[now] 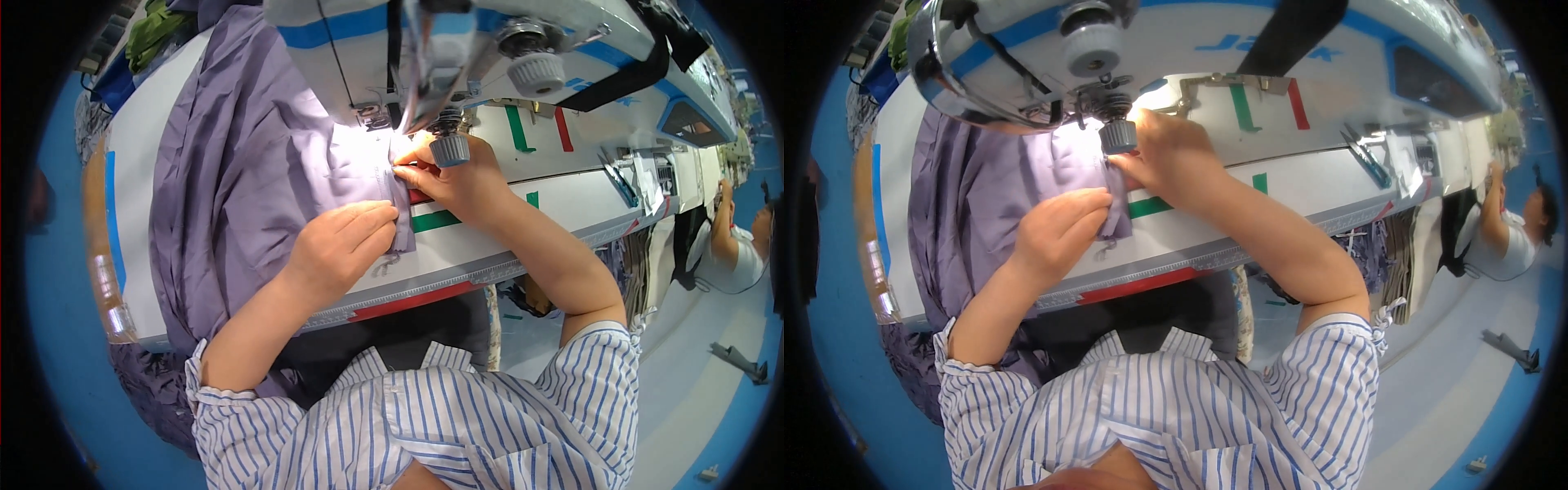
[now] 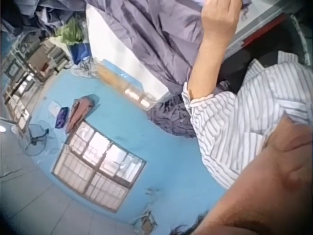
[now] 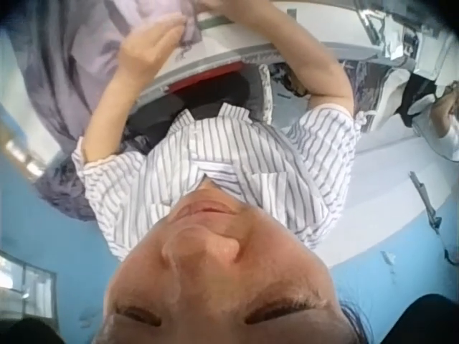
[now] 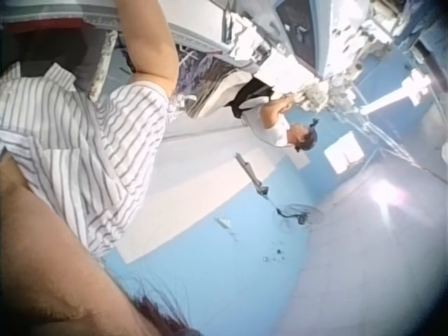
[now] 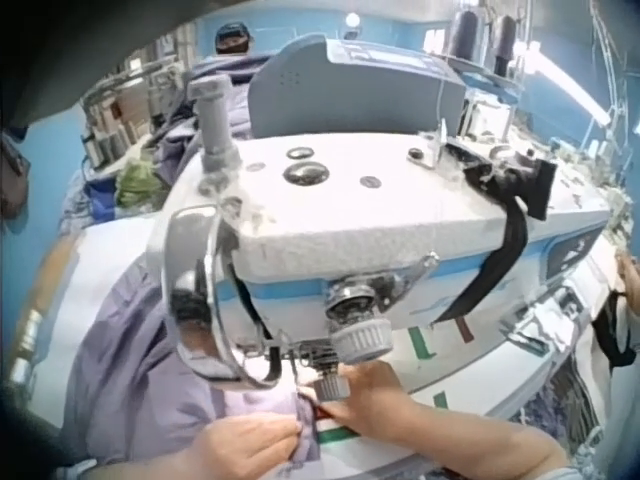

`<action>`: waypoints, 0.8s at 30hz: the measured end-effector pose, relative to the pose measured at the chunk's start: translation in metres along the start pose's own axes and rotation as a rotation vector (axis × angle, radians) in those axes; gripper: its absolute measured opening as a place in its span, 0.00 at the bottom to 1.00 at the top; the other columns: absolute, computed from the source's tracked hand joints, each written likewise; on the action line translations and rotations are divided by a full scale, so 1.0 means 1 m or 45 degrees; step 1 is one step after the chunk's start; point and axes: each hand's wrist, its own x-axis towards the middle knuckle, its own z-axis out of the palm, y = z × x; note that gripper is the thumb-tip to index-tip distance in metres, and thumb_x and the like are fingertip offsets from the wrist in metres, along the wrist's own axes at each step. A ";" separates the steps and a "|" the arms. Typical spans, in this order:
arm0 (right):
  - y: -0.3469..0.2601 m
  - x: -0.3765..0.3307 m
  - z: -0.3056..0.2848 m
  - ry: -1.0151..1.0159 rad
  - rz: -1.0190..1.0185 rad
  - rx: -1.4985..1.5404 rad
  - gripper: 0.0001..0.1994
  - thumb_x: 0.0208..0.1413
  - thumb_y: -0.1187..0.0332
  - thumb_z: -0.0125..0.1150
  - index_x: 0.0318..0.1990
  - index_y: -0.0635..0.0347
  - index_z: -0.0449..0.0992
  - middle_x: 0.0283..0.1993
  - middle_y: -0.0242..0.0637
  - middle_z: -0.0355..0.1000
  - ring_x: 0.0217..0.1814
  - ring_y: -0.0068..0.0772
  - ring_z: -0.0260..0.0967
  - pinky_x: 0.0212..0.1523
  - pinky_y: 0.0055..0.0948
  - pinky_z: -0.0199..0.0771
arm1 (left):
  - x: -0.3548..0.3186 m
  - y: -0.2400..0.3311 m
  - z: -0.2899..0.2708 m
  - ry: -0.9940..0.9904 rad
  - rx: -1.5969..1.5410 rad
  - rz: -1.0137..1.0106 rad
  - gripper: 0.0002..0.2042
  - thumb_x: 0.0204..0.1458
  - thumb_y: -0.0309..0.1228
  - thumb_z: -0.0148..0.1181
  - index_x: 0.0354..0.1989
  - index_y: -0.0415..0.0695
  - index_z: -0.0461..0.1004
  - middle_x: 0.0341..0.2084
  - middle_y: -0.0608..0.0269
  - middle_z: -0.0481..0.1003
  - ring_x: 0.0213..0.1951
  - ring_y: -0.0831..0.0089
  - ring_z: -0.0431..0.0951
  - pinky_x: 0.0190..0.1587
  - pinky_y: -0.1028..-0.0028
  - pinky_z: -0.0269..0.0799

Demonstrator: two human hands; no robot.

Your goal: Operator uses an industrial sewing machine to stitch together panels of purple textile fabric.

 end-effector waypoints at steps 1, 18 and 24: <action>0.000 -0.001 0.000 -0.016 -0.004 -0.010 0.09 0.48 0.67 0.68 0.36 0.57 0.79 0.29 0.37 0.76 0.27 0.31 0.74 0.27 0.27 0.72 | -0.002 0.000 0.002 0.027 0.053 0.058 0.10 0.38 0.24 0.59 0.32 0.39 0.73 0.38 0.59 0.74 0.41 0.64 0.77 0.43 0.70 0.74; 0.024 0.011 0.023 0.060 -0.085 -0.408 0.15 0.53 0.58 0.61 0.42 0.57 0.76 0.37 0.40 0.77 0.37 0.36 0.75 0.37 0.33 0.72 | -0.010 0.000 0.007 -0.070 -0.084 -0.061 0.06 0.41 0.26 0.57 0.30 0.40 0.71 0.42 0.60 0.75 0.48 0.67 0.75 0.48 0.70 0.73; 0.035 0.014 0.012 0.126 -0.250 -0.478 0.16 0.52 0.57 0.63 0.44 0.56 0.77 0.40 0.36 0.77 0.40 0.34 0.75 0.41 0.31 0.72 | -0.012 0.001 0.004 -0.051 -0.114 -0.067 0.06 0.41 0.26 0.57 0.30 0.41 0.72 0.41 0.60 0.75 0.48 0.66 0.75 0.51 0.68 0.72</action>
